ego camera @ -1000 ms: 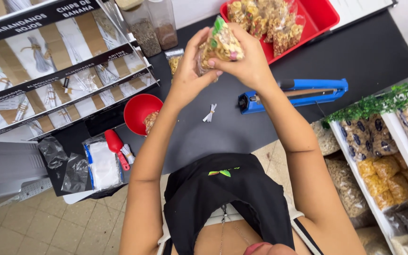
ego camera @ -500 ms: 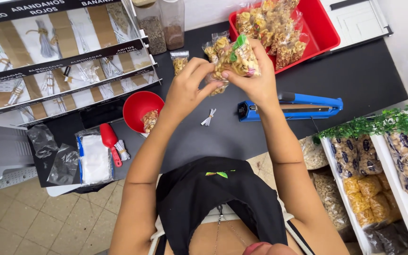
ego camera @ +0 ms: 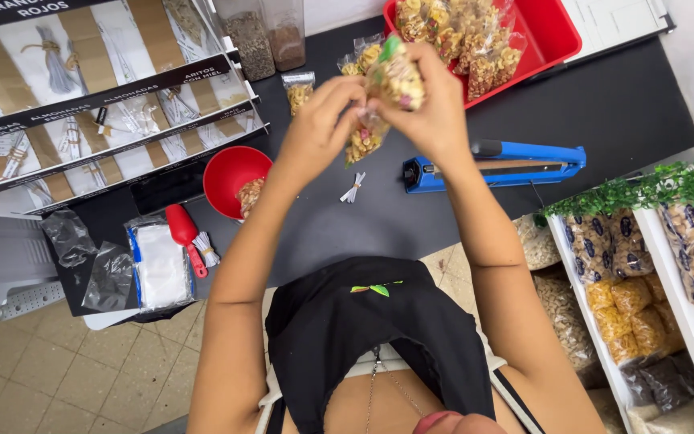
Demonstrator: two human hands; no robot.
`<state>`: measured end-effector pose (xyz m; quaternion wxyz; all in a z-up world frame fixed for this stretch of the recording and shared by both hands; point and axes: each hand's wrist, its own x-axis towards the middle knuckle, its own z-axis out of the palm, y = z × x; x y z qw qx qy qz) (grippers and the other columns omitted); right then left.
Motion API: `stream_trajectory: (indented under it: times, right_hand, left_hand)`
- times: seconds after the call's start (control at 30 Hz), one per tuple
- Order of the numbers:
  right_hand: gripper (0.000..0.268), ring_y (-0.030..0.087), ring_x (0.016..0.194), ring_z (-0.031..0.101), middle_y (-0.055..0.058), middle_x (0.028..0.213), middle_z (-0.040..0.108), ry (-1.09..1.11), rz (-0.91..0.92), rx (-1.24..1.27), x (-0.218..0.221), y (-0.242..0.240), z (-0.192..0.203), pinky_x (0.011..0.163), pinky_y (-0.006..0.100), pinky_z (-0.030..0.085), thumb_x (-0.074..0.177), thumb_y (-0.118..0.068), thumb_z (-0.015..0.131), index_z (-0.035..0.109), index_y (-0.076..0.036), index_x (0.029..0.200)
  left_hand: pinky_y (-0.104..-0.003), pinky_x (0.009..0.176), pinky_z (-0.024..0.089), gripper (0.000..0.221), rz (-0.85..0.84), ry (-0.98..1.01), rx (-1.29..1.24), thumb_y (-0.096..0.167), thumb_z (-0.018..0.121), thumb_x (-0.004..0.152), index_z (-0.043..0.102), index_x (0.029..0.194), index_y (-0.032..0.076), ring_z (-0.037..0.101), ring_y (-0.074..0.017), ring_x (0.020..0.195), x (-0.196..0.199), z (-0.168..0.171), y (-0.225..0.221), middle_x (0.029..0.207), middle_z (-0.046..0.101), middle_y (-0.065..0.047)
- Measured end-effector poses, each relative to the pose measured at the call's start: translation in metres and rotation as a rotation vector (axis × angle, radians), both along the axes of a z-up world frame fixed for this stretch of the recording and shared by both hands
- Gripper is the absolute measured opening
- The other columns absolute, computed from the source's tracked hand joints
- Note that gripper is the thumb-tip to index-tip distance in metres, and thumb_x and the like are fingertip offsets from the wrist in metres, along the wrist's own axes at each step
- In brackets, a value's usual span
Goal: The person scoops mixed nuts from a red bowl into a clear plastic bag, folds the top, and seals it using a blue heat sealer. They then tie the sealed bag with a white twist tie and place it into a red tray.
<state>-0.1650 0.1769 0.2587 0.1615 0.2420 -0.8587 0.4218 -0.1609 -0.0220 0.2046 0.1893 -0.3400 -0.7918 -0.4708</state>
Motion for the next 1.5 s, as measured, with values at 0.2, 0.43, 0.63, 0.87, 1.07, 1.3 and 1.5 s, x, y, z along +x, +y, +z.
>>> stream_trajectory:
  times: [0.2, 0.43, 0.63, 0.87, 1.07, 1.3, 1.5]
  right_hand:
    - [0.059, 0.021, 0.103, 0.066, 0.006, 0.116, 0.068, -0.257, 0.084, 0.069, 0.002, 0.000, -0.007, 0.081, 0.035, 0.051, 0.086, -0.039, 0.085, 0.057, -0.009, 0.128]
    - [0.052, 0.014, 0.110, 0.061, 0.004, 0.120, 0.060, -0.903, 0.482, -0.354, -0.016, 0.021, -0.042, 0.098, 0.030, 0.055, 0.094, -0.016, 0.072, 0.049, -0.007, 0.139]
    - [0.040, 0.007, 0.090, 0.063, -0.002, 0.099, 0.064, -0.821, 0.335, -0.410, -0.007, 0.008, -0.083, 0.080, 0.023, 0.056, 0.086, -0.008, 0.083, 0.065, -0.005, 0.122]
    - [0.049, 0.011, 0.089, 0.071, 0.003, 0.096, 0.068, -0.760, 0.208, -0.627, 0.004, -0.017, -0.132, 0.078, 0.027, 0.062, 0.075, -0.002, 0.094, 0.069, -0.003, 0.117]
    - [0.056, 0.012, 0.088, 0.071, 0.003, 0.097, 0.070, -0.753, 0.141, -0.704, 0.007, -0.026, -0.190, 0.077, 0.026, 0.063, 0.068, 0.002, 0.097, 0.071, -0.003, 0.118]
    - [0.054, 0.010, 0.081, 0.071, 0.003, 0.093, 0.067, -0.909, 0.041, -0.877, 0.045, -0.035, -0.245, 0.073, 0.024, 0.064, 0.070, 0.001, 0.094, 0.070, -0.001, 0.118]
    - [0.054, 0.011, 0.087, 0.071, 0.003, 0.097, 0.067, -0.897, 0.034, -0.785, 0.072, -0.030, -0.291, 0.078, 0.025, 0.063, 0.069, 0.003, 0.095, 0.071, -0.003, 0.117]
  left_hand:
    - [-0.038, 0.100, 0.047, 0.007, 0.015, -0.173, 0.187, 0.003, 0.054, 0.103, 0.058, 0.103, 0.009, 0.065, -0.0311, 0.123, 0.011, -0.013, 0.002, 0.126, 0.068, -0.016]
    - [-0.039, 0.098, 0.046, 0.013, -0.023, -0.175, 0.122, -0.005, 0.056, 0.099, 0.060, 0.102, 0.007, 0.063, -0.0294, 0.116, 0.012, -0.019, -0.007, 0.124, 0.061, -0.013]
    - [-0.040, 0.085, 0.058, 0.003, 0.069, -0.264, 0.199, 0.009, 0.065, 0.103, 0.065, 0.104, 0.012, 0.071, -0.0327, 0.102, 0.014, -0.075, 0.002, 0.113, 0.070, -0.008]
    - [-0.047, 0.095, 0.055, 0.010, 0.215, -0.538, 0.509, 0.007, 0.052, 0.109, 0.053, 0.119, 0.009, 0.069, -0.0312, 0.114, 0.032, -0.104, 0.015, 0.126, 0.071, -0.019]
    - [-0.047, 0.102, 0.052, 0.030, 0.316, -0.498, 0.457, -0.004, 0.061, 0.098, 0.051, 0.124, 0.006, 0.056, -0.0429, 0.127, 0.044, -0.134, 0.012, 0.139, 0.056, -0.021]
    - [-0.050, 0.074, 0.057, 0.028, 0.573, -0.725, -0.006, 0.018, 0.060, 0.096, 0.046, 0.120, 0.018, 0.073, -0.0355, 0.084, 0.081, -0.181, 0.005, 0.092, 0.073, -0.009]
    - [-0.049, 0.074, 0.058, 0.018, 0.500, -0.738, 0.025, 0.011, 0.061, 0.092, 0.051, 0.105, 0.017, 0.073, -0.0373, 0.086, 0.095, -0.226, 0.001, 0.088, 0.075, -0.010]
